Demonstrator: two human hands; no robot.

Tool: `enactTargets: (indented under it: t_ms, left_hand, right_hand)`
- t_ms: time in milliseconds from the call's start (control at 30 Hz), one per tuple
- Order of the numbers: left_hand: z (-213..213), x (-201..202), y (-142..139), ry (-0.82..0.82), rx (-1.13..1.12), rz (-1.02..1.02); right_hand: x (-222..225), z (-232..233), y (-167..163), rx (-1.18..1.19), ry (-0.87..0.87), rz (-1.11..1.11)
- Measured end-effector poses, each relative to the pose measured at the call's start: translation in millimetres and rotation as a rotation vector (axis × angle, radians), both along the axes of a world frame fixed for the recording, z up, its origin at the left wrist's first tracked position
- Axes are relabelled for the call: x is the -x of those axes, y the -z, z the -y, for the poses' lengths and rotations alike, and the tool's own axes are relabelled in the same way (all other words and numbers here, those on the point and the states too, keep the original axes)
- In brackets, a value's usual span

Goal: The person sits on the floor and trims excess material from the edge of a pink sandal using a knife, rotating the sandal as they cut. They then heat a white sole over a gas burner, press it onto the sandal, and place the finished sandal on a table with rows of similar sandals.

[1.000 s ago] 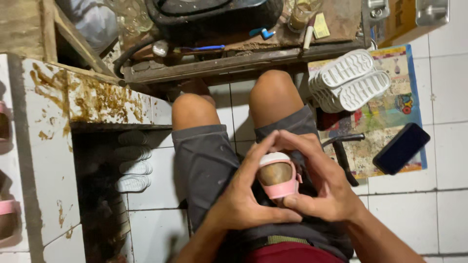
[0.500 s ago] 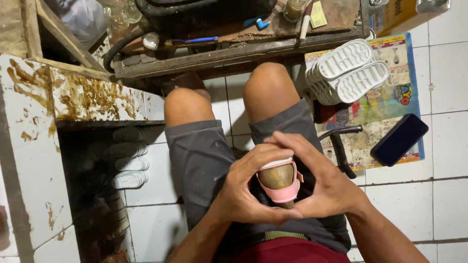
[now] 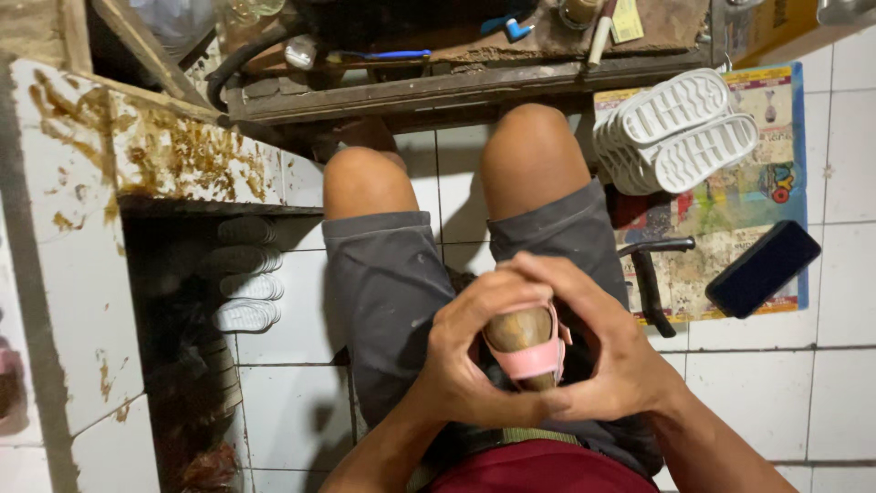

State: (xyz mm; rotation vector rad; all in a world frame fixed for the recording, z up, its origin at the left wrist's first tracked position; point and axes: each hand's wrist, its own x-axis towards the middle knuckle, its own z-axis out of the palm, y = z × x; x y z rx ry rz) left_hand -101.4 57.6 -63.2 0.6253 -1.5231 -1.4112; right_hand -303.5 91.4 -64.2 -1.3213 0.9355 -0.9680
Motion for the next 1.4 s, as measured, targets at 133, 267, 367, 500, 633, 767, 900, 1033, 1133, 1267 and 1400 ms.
enactTargets:
  t_ms: [133, 267, 367, 500, 633, 767, 900, 1033, 1133, 1267, 1400]
  left_hand:
    - [2, -6, -13, -0.09, -0.469, -0.415]
    - [0, -53, -32, -0.006, -0.458, -0.063]
    - [-7, -91, -46, 0.117, -0.352, 0.239]
    - [-36, -102, -58, -0.089, -0.093, 0.588]
    - [-71, -127, -71, -0.326, -0.117, 0.44]
    - [-127, -160, -98, -0.555, -0.33, 0.29]
    - [-205, -239, -143, -1.037, -0.225, -0.067]
    - [-268, -351, -189, -1.463, -0.008, -0.174]
    - [-289, -419, -204, -1.588, -0.138, -0.128]
    - [-296, -488, -184, -1.785, -0.47, -0.013]
    - [-303, -550, -136, -1.977, -0.493, 0.145]
  right_hand:
    - [-3, 11, 7, -0.21, -0.037, 0.153]
    - [-6, 36, 10, -0.16, -0.055, -0.272]
    - [-14, 57, 11, -0.052, -0.257, -0.326]
    - [-58, 68, 11, -0.192, -0.299, -0.257]
    - [-113, 63, 3, -0.116, -0.351, -0.204]
    - [-147, 61, 2, -0.082, -0.616, 0.182]
    - [-161, 70, 30, -0.223, -0.486, -0.104]
    - [-165, 90, 84, -0.22, -0.361, -0.233]
    - [-155, 108, 121, -0.058, -0.41, -0.14]
    - [-149, 127, 157, 0.007, -0.292, -0.33]
    - [-139, 126, 161, -0.045, -0.314, -0.202]
